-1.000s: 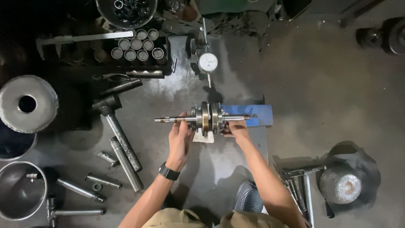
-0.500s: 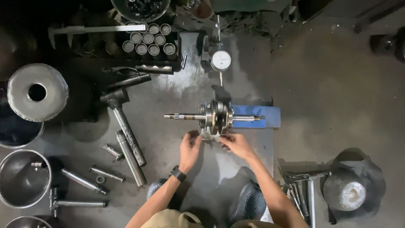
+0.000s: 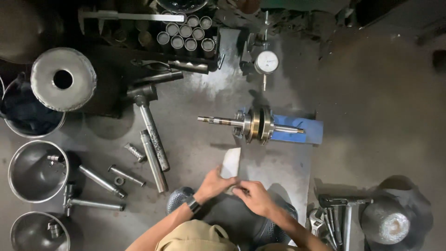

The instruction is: The person is working on a mechanical part, possibly a crankshaft, using various tools. They use a dial indicator to measure the part, a hammer to adjust components, and a wrench to tighten or loosen parts. The person is focused on ensuring the part is properly aligned and functional.

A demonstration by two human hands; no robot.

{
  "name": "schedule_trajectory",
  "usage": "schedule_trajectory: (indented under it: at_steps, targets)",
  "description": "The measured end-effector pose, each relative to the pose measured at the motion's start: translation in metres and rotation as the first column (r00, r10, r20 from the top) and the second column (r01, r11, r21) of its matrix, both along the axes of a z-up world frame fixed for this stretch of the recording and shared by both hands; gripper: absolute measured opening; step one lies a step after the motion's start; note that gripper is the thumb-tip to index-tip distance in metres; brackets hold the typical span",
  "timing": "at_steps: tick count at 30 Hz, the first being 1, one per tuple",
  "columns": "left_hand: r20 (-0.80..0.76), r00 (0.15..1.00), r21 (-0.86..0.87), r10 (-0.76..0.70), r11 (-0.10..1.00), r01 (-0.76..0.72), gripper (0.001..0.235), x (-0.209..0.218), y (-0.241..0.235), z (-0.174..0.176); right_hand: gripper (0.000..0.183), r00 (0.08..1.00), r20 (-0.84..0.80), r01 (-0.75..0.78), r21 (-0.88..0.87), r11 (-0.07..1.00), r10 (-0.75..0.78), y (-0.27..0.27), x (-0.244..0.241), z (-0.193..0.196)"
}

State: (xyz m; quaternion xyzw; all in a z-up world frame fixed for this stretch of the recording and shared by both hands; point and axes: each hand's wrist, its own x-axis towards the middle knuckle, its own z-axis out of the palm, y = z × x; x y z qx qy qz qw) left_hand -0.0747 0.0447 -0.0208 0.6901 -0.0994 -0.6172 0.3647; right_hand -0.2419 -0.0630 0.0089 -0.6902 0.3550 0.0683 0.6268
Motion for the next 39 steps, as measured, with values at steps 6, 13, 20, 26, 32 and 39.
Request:
schedule_trajectory:
  at_steps: [6,13,20,26,32,39]
  targets:
    - [0.712,0.429,0.402,-0.556,0.823,0.401,0.1,0.106,-0.005,0.018,0.027,0.969,-0.178,-0.173,0.007,0.985,0.171,-0.027,0.009,-0.037]
    - [0.821,0.09,0.417,-0.564,0.7,0.58,0.1,0.166,-0.064,0.006,0.032,0.953,-0.196,0.233,-0.005,0.973,-0.229,-0.087,-0.015,-0.107]
    - [0.9,0.363,0.012,-0.239,0.848,0.53,0.101,0.121,-0.058,0.003,0.033,0.685,-0.242,0.728,0.202,0.655,-0.687,-0.133,-0.011,-0.107]
    - [-0.048,0.952,-0.569,0.303,0.775,-0.275,0.079,0.07,-0.071,0.042,0.033,0.579,-0.282,0.815,0.214,0.538,-0.765,-0.163,0.048,-0.136]
    - [-0.444,0.754,-0.388,0.484,0.655,-0.649,0.053,0.06,-0.099,0.066,0.03,0.632,-0.348,0.764,0.128,0.633,-0.692,-0.181,0.057,-0.151]
    - [-0.452,0.747,-0.462,0.488,0.589,-0.663,0.047,0.059,-0.106,0.055,0.01,0.761,-0.38,0.556,-0.037,0.83,-0.526,-0.179,0.059,-0.171]
